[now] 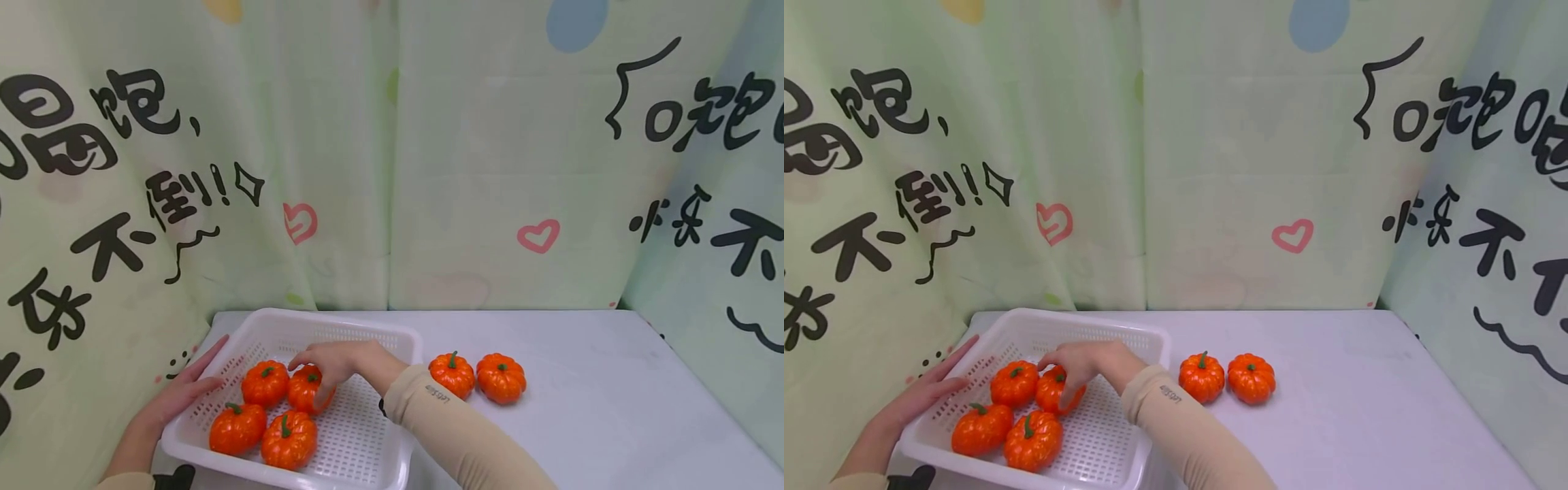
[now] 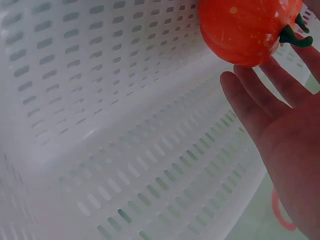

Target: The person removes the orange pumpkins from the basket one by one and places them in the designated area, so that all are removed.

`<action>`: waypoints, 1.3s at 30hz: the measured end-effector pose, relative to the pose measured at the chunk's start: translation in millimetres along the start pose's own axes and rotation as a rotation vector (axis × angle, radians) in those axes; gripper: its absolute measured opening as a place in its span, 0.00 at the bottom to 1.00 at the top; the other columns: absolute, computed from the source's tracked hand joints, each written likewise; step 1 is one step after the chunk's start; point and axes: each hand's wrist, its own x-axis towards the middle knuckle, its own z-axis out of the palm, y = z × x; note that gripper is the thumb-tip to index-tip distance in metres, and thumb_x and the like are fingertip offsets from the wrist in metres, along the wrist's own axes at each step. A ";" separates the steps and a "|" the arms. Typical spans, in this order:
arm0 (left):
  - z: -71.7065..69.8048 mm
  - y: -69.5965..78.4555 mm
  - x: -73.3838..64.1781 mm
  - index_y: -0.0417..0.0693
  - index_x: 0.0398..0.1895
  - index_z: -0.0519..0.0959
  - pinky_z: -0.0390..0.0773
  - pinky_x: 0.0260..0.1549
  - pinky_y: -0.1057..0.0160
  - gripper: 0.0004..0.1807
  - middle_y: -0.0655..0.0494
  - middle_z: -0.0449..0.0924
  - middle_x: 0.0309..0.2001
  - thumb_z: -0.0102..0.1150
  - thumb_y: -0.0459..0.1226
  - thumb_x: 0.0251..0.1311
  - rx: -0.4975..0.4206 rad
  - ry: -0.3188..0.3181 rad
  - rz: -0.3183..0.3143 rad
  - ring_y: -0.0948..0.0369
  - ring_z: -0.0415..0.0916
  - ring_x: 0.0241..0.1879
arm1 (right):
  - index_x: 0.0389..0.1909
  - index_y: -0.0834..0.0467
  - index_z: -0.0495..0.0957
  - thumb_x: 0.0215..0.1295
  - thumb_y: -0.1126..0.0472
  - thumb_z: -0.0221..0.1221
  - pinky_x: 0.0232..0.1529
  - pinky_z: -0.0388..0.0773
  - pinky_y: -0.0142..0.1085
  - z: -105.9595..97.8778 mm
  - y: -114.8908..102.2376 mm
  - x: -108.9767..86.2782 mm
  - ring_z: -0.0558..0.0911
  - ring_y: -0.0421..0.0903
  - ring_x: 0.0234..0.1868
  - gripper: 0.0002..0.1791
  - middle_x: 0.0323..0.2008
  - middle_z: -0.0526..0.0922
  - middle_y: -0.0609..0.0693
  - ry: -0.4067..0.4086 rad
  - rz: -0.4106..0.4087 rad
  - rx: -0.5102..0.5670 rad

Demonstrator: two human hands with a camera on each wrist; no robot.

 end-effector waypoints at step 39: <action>0.0 -0.4 -0.3 0.57 0.82 0.40 0.85 0.40 0.50 0.41 0.30 0.37 0.78 0.49 0.37 0.73 0.010 0.007 -0.017 0.44 0.73 0.61 | 0.67 0.47 0.74 0.57 0.55 0.73 0.47 0.76 0.29 -60.9 -13.6 -51.7 0.72 0.42 0.56 0.36 0.62 0.69 0.47 0.119 0.009 -0.020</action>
